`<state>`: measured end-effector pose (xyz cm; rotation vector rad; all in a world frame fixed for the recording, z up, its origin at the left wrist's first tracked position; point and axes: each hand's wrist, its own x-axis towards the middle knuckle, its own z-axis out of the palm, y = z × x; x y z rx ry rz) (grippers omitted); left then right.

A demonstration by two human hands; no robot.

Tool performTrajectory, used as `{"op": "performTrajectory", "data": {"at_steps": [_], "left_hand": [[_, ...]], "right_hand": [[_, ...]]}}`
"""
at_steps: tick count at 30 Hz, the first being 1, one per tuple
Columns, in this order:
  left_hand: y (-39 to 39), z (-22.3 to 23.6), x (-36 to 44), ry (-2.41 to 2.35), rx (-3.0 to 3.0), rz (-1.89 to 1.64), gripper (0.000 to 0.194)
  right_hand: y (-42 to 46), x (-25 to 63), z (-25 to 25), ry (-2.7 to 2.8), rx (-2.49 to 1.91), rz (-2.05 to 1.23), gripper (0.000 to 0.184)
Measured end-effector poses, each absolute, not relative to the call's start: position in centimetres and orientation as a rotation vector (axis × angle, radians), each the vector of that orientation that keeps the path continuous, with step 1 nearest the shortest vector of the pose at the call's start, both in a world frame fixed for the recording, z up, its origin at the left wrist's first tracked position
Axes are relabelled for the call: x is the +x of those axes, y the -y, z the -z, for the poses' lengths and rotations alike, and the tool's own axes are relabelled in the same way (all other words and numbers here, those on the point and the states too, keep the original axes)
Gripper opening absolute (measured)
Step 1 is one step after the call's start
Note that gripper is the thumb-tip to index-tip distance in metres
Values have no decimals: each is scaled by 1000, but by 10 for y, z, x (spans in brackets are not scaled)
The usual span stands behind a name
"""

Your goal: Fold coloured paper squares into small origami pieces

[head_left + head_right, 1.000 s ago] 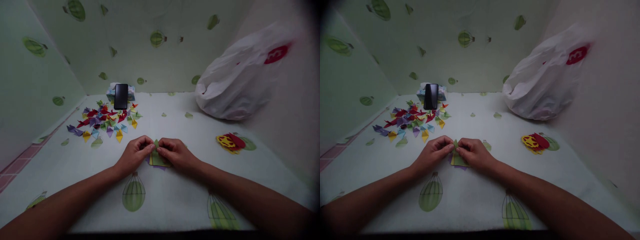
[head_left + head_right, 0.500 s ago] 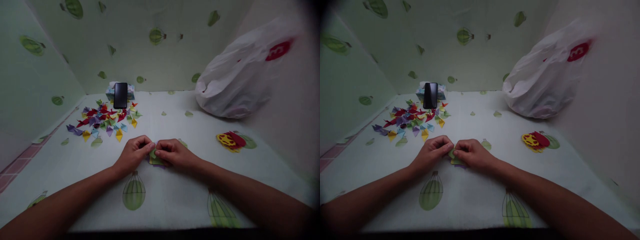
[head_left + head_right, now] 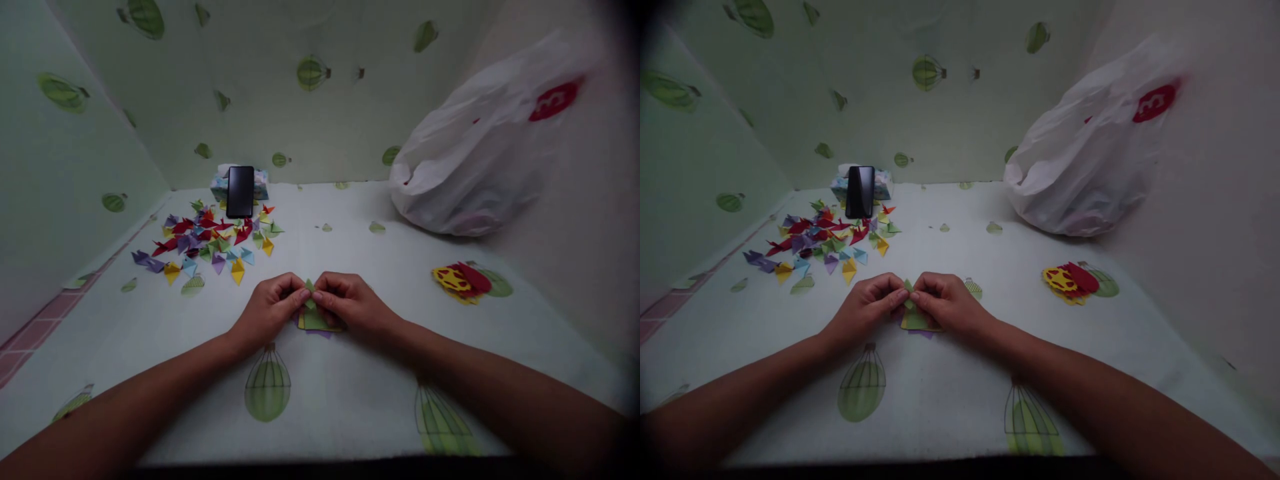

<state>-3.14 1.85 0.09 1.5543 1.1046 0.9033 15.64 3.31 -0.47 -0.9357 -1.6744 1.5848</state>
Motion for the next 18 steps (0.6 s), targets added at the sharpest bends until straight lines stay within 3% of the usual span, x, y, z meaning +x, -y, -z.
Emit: {"op": "performTrajectory", "data": {"at_steps": [9,18], "left_hand": [[-18,3,-30,-1071,1672,-729,18],[-17,1,-32,-1106,1634,-845,23]], "right_hand": [[-34,160,0,1905,-957,-1237,27],[-34,158,1,1744,-960,-1483,30]]}}
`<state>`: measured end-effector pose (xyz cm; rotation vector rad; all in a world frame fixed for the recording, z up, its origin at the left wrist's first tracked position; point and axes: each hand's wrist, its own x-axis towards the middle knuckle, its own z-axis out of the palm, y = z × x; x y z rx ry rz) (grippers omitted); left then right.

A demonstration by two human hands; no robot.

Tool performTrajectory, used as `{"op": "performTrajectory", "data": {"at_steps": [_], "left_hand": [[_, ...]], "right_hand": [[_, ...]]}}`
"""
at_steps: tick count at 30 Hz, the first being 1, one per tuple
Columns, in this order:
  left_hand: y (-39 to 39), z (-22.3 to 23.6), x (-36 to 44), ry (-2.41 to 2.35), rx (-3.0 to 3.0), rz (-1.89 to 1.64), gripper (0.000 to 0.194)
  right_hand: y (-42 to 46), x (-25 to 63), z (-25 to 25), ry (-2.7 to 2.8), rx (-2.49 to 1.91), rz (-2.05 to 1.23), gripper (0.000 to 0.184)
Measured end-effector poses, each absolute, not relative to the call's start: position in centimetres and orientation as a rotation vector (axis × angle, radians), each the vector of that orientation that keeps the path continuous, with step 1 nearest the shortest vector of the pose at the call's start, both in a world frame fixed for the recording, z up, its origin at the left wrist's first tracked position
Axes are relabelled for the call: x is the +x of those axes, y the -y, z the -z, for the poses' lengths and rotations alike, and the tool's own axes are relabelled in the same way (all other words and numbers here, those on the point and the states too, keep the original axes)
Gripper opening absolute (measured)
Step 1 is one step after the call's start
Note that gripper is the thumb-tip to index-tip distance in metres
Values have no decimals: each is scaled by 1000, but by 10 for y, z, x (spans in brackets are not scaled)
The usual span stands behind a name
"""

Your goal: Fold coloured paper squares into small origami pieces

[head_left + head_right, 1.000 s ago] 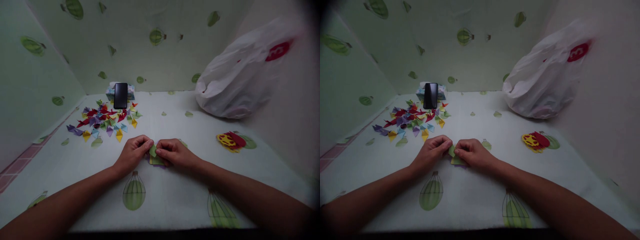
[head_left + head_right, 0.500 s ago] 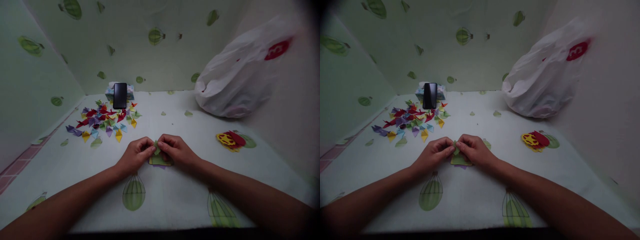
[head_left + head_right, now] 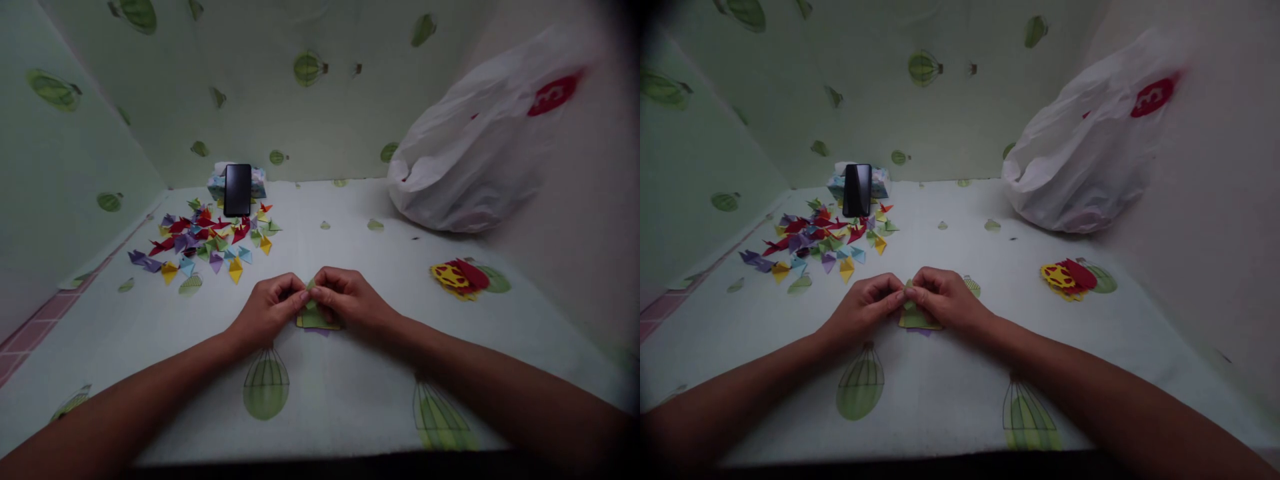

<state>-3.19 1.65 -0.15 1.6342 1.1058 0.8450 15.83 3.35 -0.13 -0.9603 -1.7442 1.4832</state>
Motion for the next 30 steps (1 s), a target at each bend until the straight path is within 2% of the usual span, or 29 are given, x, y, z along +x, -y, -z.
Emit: {"op": "performTrajectory", "data": {"at_steps": [5,8,11,20,25,30], "left_hand": [[-18,2,-31,-1038,1548,-858,19],[-21,3,-32,-967,1425,-947,15],[-24,5,-33,-958,1332,-1025,13],[-24,9,-35,-923,1341,-1052,8],[-23,4,-35,-976,1589,-1013,8],[-22,5,-34,-1057,1692,-1085,12]], "right_hand": [[-33,159,1,1877,-990,-1248,36],[-34,159,2,1737,-936,-1425,39],[-36,159,3,1595,-826,-1573,34],[-37,158,5,1558,-777,-1613,25],[-36,158,4,1685,-877,-1454,19],[-36,158,8,1873,-960,-963,17]]}}
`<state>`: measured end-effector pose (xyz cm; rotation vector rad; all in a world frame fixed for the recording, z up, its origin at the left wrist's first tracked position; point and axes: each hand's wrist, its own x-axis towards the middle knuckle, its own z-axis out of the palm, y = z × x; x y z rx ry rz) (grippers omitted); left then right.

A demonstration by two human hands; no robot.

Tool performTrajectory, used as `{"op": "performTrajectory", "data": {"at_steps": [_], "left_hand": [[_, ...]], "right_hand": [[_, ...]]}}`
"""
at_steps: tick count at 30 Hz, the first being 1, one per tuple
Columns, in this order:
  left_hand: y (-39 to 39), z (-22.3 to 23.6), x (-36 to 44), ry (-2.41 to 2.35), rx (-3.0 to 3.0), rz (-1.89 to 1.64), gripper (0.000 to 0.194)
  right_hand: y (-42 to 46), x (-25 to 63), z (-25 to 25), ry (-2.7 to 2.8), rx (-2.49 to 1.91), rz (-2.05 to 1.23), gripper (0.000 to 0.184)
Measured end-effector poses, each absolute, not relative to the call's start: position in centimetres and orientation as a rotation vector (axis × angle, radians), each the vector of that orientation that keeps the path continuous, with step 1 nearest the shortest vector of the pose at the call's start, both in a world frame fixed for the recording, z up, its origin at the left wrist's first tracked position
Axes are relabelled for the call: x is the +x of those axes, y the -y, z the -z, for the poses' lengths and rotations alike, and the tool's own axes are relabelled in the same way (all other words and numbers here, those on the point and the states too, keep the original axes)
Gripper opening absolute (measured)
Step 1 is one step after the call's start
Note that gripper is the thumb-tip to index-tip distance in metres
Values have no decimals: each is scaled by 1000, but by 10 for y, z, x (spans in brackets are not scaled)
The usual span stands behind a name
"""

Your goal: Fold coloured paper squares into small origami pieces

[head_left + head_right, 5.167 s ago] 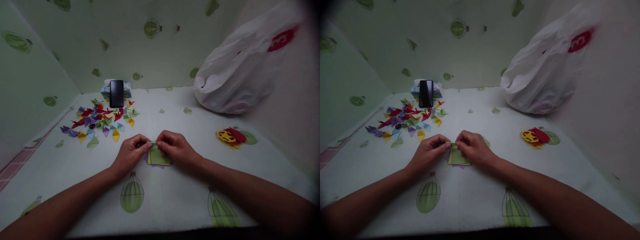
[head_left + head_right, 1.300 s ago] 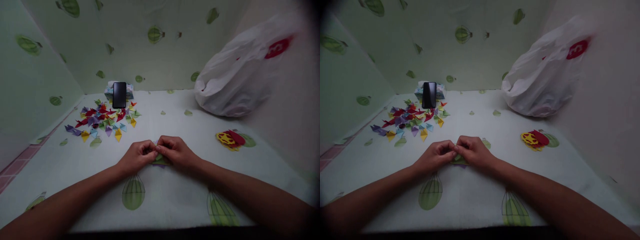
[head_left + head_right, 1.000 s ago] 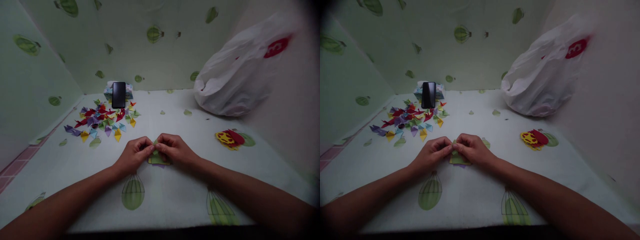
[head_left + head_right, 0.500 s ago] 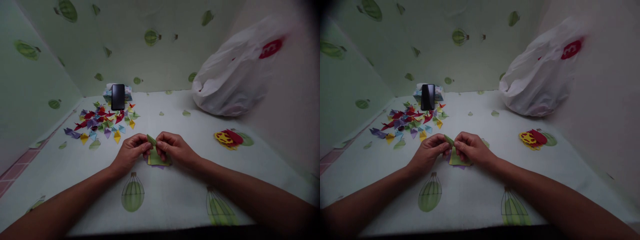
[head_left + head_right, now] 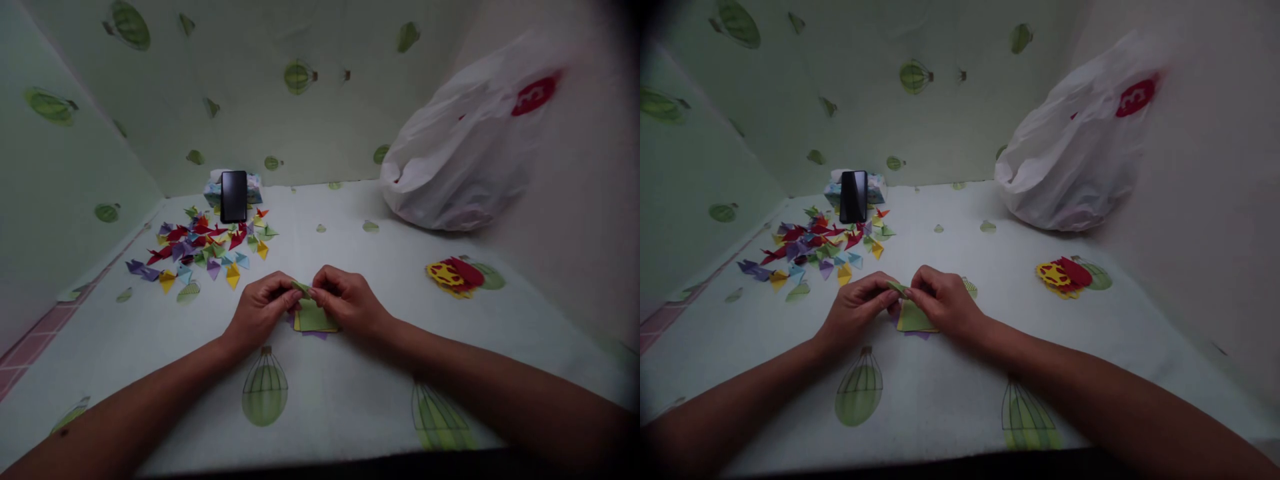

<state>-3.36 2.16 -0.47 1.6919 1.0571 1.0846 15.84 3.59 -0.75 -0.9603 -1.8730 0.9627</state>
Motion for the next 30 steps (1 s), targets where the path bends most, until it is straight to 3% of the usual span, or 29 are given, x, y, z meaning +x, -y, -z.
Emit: {"op": "performTrajectory", "data": {"at_steps": [7,16,30], "left_hand": [[-19,12,-33,-1112,1688,-1189,4],[-25,16,-38,-1013,1980,-1277,7],[-29,16,-44,-903,2528,-1338,13]], "right_hand": [[-32,156,8,1859,-972,-955,12],[-32,153,2,1398,-953,-1695,13],[-37,156,2,1015,-824,-2095,26]]}}
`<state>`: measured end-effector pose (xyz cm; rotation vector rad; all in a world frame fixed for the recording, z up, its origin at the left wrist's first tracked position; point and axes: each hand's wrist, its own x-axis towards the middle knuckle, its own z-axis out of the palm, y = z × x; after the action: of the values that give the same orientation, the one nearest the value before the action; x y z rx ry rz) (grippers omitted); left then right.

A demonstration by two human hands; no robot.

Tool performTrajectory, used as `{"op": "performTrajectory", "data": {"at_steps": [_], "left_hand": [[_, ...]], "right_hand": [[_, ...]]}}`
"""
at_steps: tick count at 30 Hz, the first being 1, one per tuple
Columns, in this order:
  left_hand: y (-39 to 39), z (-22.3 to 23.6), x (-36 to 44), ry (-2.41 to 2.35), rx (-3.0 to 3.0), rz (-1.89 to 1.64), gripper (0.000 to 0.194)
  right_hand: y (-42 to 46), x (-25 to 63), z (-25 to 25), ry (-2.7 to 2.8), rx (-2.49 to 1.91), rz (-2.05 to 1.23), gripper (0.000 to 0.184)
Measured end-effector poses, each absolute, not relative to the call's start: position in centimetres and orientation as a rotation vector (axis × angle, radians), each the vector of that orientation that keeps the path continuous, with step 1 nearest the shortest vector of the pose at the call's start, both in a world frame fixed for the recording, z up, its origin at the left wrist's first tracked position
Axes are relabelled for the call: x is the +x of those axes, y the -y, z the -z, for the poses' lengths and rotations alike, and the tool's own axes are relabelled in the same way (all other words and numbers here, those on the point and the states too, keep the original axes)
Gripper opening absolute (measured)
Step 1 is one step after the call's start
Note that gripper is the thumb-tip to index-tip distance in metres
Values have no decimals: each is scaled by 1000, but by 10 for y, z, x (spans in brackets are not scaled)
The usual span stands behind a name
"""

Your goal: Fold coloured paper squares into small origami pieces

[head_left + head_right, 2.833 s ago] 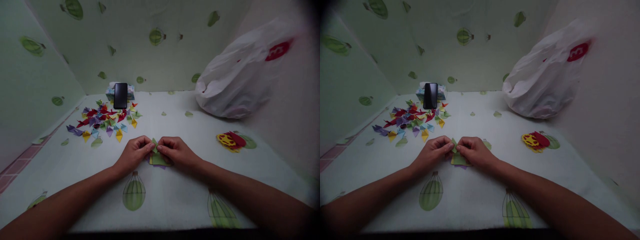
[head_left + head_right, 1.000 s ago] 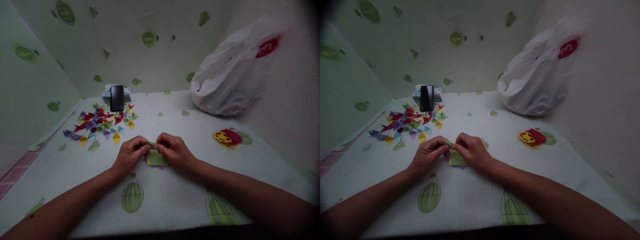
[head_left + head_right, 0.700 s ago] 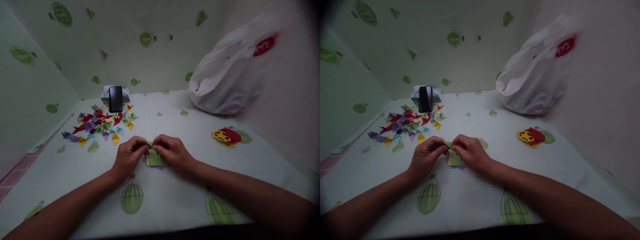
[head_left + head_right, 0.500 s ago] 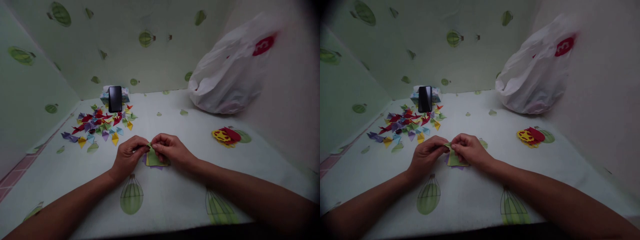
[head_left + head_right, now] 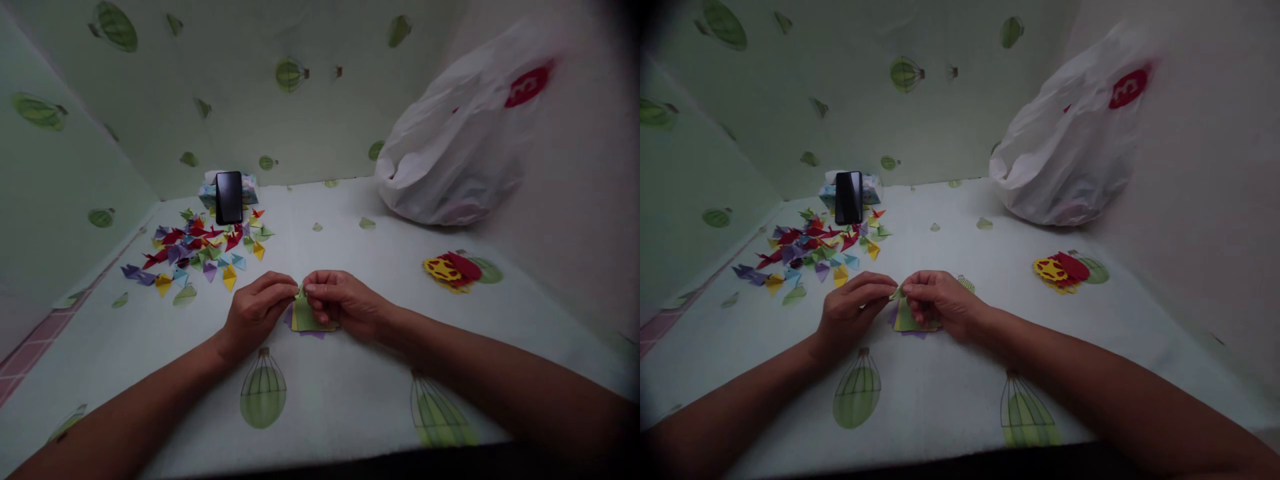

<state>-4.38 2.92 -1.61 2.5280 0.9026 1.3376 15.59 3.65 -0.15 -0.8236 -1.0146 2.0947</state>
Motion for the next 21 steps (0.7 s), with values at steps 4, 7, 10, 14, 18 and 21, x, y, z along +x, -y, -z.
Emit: {"op": "performTrajectory", "data": {"at_steps": [4,7,10,14,18,21], "left_hand": [[-29,15,-44,-922,2530,-1337,14],[-29,14,-44,-954,2494,-1317,13],[-27,13,-43,-976,2393,-1307,11],[-24,11,-40,-1001,2215,-1251,9],[-24,11,-38,-1079,2145,-1199,8],[-25,10,-37,-1108,2160,-1187,9]], "right_hand": [[-38,158,4,994,-756,-2158,24],[-37,159,4,989,-715,-2180,19],[-36,158,3,1051,-736,-2097,15],[-34,156,1,1262,-832,-1855,16],[-33,157,-3,1602,-911,-1496,12],[-33,157,-2,1827,-871,-1111,8]]}}
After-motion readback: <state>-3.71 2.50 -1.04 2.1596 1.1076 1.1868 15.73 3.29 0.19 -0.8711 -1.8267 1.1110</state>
